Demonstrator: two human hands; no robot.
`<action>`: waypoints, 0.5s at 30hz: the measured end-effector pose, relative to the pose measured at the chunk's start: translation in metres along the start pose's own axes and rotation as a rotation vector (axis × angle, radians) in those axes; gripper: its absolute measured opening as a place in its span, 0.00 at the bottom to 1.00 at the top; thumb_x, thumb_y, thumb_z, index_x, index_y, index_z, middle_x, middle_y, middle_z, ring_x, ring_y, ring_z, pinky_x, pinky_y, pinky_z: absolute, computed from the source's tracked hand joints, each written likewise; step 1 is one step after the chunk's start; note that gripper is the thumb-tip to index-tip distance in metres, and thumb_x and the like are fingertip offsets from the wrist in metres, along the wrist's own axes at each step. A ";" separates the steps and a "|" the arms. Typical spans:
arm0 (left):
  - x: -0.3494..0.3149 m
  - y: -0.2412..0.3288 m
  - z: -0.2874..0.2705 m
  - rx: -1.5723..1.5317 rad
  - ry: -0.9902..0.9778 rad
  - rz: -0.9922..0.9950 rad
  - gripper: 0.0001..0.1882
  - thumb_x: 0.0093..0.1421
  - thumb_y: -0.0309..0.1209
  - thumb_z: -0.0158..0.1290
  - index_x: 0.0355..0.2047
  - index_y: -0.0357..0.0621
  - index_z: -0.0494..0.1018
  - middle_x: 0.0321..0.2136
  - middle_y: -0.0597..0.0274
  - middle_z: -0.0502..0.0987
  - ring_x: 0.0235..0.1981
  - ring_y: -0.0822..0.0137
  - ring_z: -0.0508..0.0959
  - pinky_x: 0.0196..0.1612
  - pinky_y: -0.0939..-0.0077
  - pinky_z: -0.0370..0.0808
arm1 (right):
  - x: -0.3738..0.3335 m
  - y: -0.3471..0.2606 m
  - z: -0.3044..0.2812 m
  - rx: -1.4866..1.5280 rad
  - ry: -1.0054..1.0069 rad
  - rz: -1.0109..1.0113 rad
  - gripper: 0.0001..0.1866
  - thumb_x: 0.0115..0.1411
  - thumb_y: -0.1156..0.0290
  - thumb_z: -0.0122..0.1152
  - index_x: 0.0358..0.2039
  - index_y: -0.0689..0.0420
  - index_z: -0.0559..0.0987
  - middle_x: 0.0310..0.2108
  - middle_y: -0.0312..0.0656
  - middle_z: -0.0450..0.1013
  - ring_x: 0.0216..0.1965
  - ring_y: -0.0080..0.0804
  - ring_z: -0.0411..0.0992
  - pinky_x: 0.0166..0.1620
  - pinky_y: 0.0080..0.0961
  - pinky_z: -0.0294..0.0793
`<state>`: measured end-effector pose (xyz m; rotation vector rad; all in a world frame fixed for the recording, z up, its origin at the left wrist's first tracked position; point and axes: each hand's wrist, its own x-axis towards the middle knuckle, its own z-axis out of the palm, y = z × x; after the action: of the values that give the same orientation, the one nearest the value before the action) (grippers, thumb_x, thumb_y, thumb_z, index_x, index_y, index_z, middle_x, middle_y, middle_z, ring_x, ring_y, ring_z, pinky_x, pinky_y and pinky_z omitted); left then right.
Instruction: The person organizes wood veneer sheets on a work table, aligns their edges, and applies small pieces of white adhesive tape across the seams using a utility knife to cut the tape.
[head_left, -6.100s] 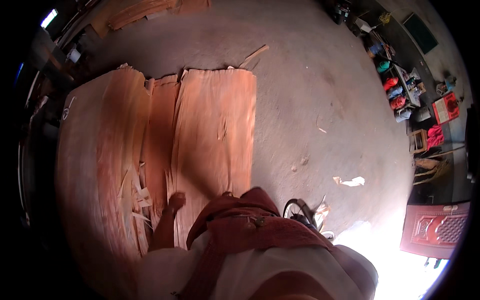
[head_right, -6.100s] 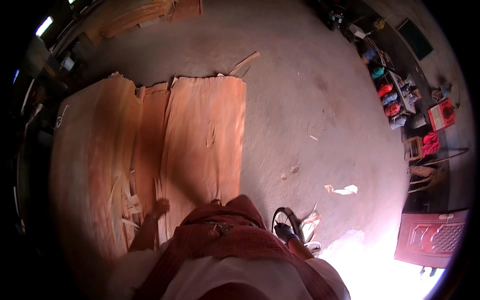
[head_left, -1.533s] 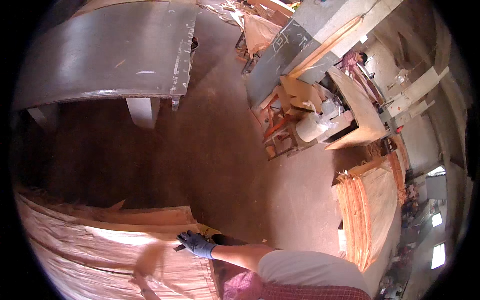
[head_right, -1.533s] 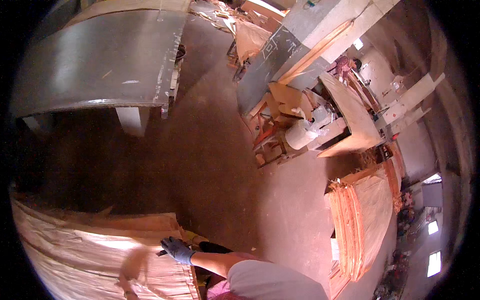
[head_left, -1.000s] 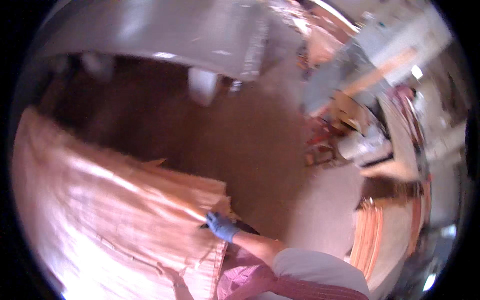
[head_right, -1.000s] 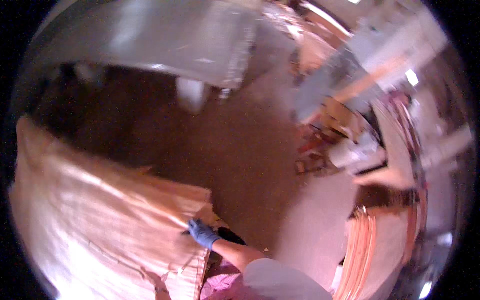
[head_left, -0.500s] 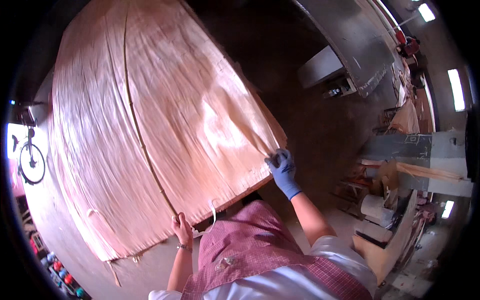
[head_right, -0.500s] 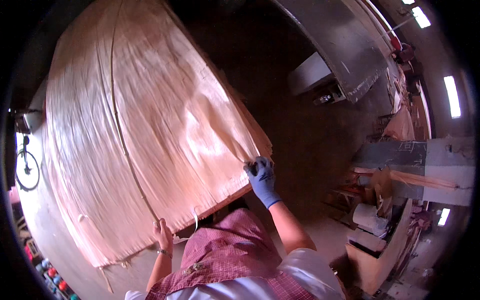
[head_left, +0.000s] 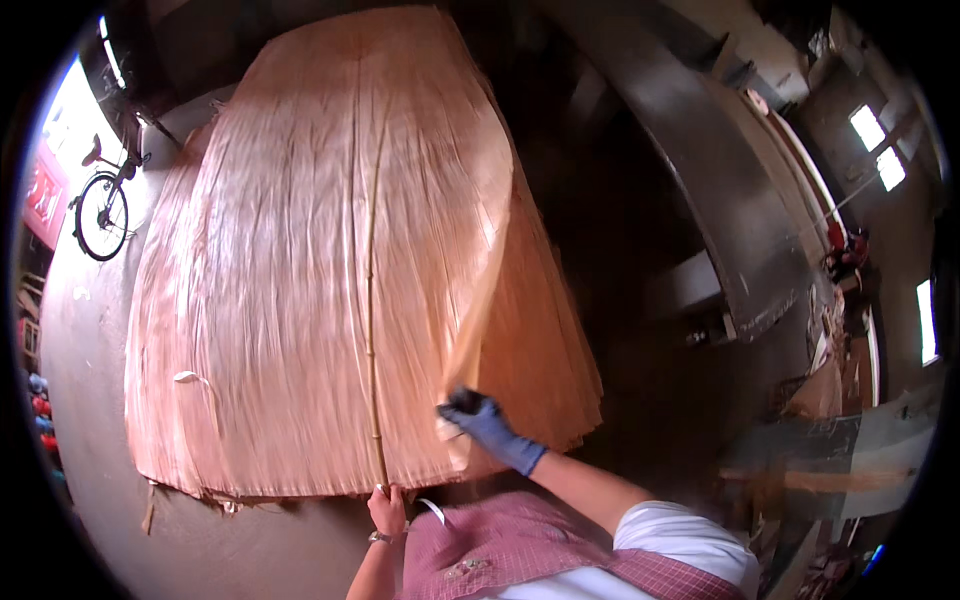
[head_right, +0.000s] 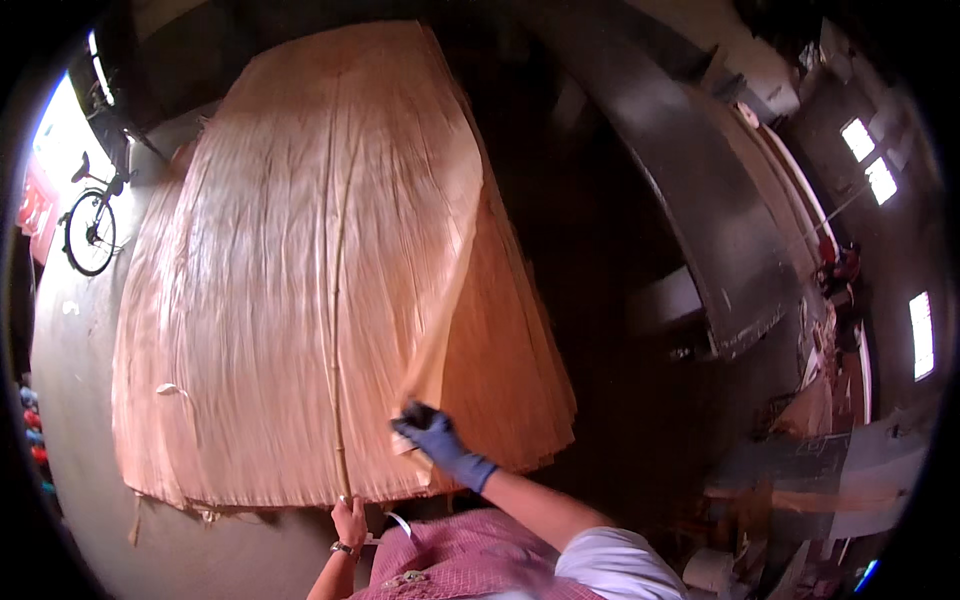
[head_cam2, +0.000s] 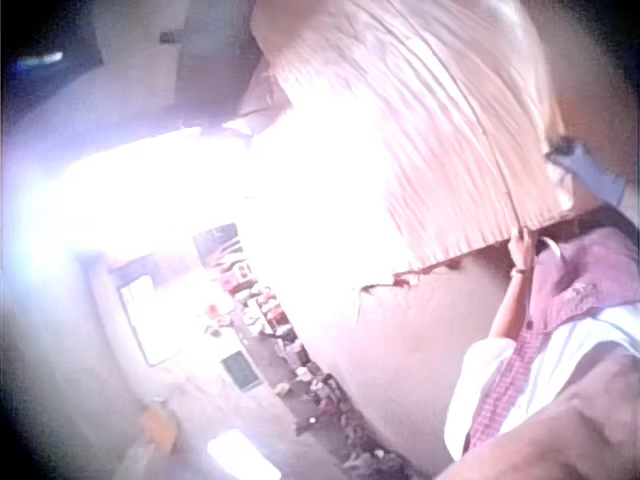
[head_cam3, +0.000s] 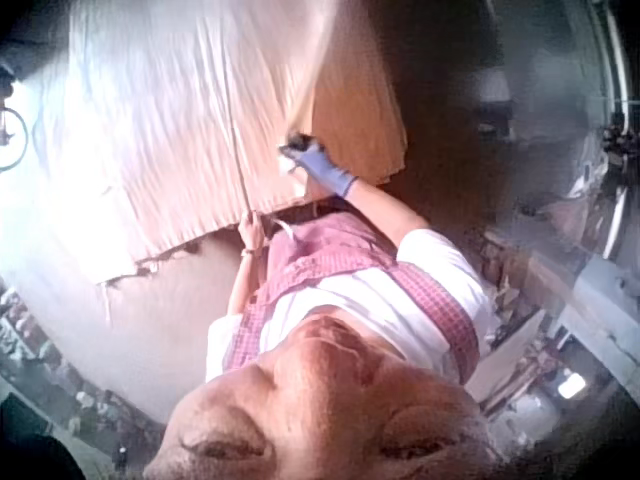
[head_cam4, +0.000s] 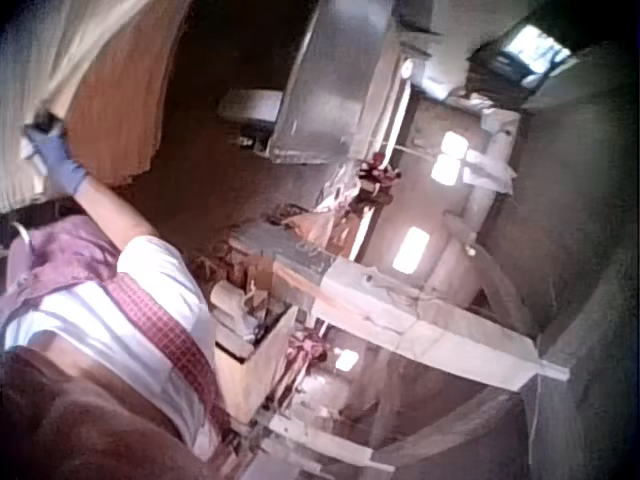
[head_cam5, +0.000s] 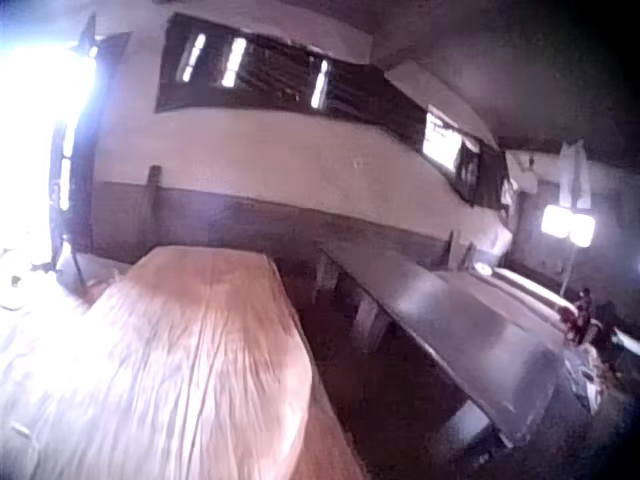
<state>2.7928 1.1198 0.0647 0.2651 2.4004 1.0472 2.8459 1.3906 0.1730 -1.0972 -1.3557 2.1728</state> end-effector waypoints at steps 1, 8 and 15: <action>0.004 0.006 0.005 0.028 -0.065 -0.049 0.16 0.57 0.38 0.53 0.23 0.35 0.69 0.19 0.45 0.76 0.25 0.49 0.80 0.29 0.59 0.74 | 0.016 0.027 0.015 -0.068 -0.074 -0.042 0.08 0.55 0.75 0.68 0.28 0.55 0.75 0.27 0.22 0.67 0.31 0.12 0.65 0.35 0.14 0.69; 0.020 -0.088 0.054 -0.636 -0.547 -0.184 0.41 0.44 0.24 0.66 0.49 0.44 0.47 0.34 0.57 0.71 0.28 0.72 0.74 0.26 0.79 0.71 | 0.040 0.059 0.203 -0.185 -0.435 -0.021 0.15 0.54 0.66 0.70 0.38 0.59 0.76 0.31 0.23 0.70 0.34 0.13 0.66 0.37 0.18 0.70; 0.005 -0.065 0.047 -1.142 -0.342 -0.398 0.21 0.60 0.34 0.56 0.50 0.45 0.60 0.33 0.68 0.73 0.28 0.74 0.74 0.25 0.80 0.71 | -0.010 0.051 0.284 -0.339 -0.562 -0.049 0.15 0.58 0.64 0.65 0.30 0.61 0.70 0.25 0.28 0.64 0.30 0.15 0.61 0.33 0.18 0.66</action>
<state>2.8144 1.1070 -0.0119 -0.3888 1.1921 1.7660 2.6402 1.1901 0.2010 -0.5479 -2.0223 2.3706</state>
